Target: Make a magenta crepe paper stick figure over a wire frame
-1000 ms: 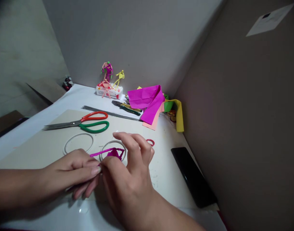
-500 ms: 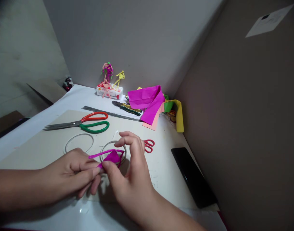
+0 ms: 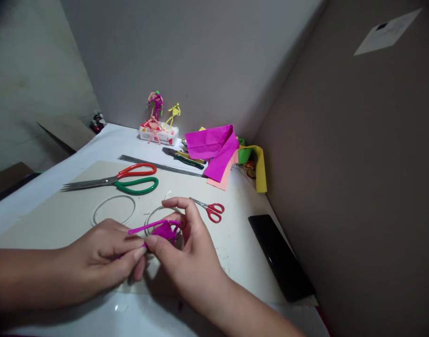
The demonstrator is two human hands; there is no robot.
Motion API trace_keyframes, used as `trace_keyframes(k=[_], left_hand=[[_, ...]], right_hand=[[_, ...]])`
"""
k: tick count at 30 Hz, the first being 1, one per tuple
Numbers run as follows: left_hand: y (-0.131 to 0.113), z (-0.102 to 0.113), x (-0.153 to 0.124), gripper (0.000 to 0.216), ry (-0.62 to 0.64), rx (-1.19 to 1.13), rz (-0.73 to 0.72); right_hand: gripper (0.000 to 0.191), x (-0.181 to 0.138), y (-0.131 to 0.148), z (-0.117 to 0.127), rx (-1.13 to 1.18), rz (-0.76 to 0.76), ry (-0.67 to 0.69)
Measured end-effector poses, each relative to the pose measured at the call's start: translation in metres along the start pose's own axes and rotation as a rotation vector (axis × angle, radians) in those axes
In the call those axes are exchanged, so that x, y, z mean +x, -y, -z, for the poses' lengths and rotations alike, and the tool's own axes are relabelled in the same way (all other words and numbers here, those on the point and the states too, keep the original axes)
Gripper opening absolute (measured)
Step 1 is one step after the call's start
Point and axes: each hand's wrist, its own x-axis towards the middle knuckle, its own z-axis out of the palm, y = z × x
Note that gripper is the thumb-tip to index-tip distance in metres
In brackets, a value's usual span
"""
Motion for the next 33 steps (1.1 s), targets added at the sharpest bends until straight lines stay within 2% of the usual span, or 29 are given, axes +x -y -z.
trace_keyframes(k=[4,8,11,16,21,26,29,33], left_hand=[[0.000,0.001,0.000,0.031,-0.031,0.002,-0.007],[-0.001,0.003,0.001,0.035,0.033,-0.205,0.205],[-0.003,0.005,0.003,0.030,0.055,-0.417,0.363],[-0.004,0.009,0.004,0.026,0.055,-0.458,0.429],[0.000,0.012,0.004,0.019,0.108,-0.520,0.515],[0.007,0.018,0.008,0.011,0.134,-0.679,0.522],[0.013,0.024,0.009,0.017,0.071,-0.829,0.461],[0.019,0.028,0.010,0.030,-0.056,-0.916,0.385]], right_hand=[[0.041,0.000,0.001,0.000,-0.040,0.054,-0.023],[0.035,0.001,-0.002,0.000,0.009,0.061,-0.091],[0.031,0.002,-0.002,0.003,0.061,0.068,-0.074],[0.029,0.002,0.002,0.007,0.026,0.038,-0.041],[0.024,0.002,0.006,0.012,-0.039,0.045,-0.047],[0.024,0.007,0.010,0.023,-0.082,-0.050,0.056],[0.020,0.009,0.008,0.025,0.056,-0.023,-0.014],[0.031,0.010,0.001,0.019,0.315,-0.012,-0.160]])
